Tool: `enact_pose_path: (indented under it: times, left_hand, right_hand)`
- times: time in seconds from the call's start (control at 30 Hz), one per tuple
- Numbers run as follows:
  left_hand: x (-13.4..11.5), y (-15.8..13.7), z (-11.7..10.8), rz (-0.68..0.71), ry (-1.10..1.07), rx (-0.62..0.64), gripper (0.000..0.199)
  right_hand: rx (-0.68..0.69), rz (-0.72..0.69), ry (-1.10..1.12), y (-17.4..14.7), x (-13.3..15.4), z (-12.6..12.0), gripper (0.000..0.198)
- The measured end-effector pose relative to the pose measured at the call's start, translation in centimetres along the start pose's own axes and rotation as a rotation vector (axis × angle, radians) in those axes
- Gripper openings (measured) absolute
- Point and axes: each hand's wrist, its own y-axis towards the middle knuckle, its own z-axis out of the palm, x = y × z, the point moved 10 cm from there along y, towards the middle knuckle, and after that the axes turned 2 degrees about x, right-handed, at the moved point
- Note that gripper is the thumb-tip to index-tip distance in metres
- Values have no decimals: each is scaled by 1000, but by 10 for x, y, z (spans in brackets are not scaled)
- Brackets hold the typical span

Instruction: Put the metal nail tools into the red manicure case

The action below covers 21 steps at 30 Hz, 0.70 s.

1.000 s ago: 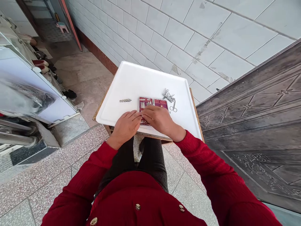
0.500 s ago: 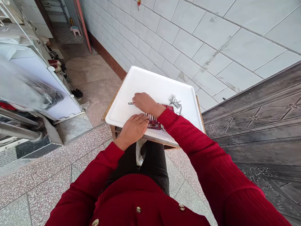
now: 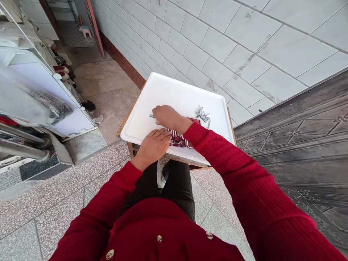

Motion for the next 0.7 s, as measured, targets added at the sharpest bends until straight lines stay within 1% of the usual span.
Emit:
enact_pose_path:
  times: [0.1,0.2,0.33,0.43,0.53,0.7]
  left_hand:
    - [1,1,-1,-9,-8,4,30]
    - [2,2,-1,-18,-31,13,30]
    - [3,2,0,-6,-18,11,29]
    - [4,2,1,3,-4,14,29]
    - [5,2,3,5,-25,39,30]
    - [5,1,2,20,-41,44,29]
  right_hand:
    - [-8,72,21,-20,-10,-1,27]
    - [-5,125,46,-52,-22,-1,26]
    - [9,115,91,-99,-31,5,23]
    - [54,96,108,-124,-32,14,20]
    - [106,97,101,-134,-30,19,21]
    - [124,57,109,-131,-20,19,18]
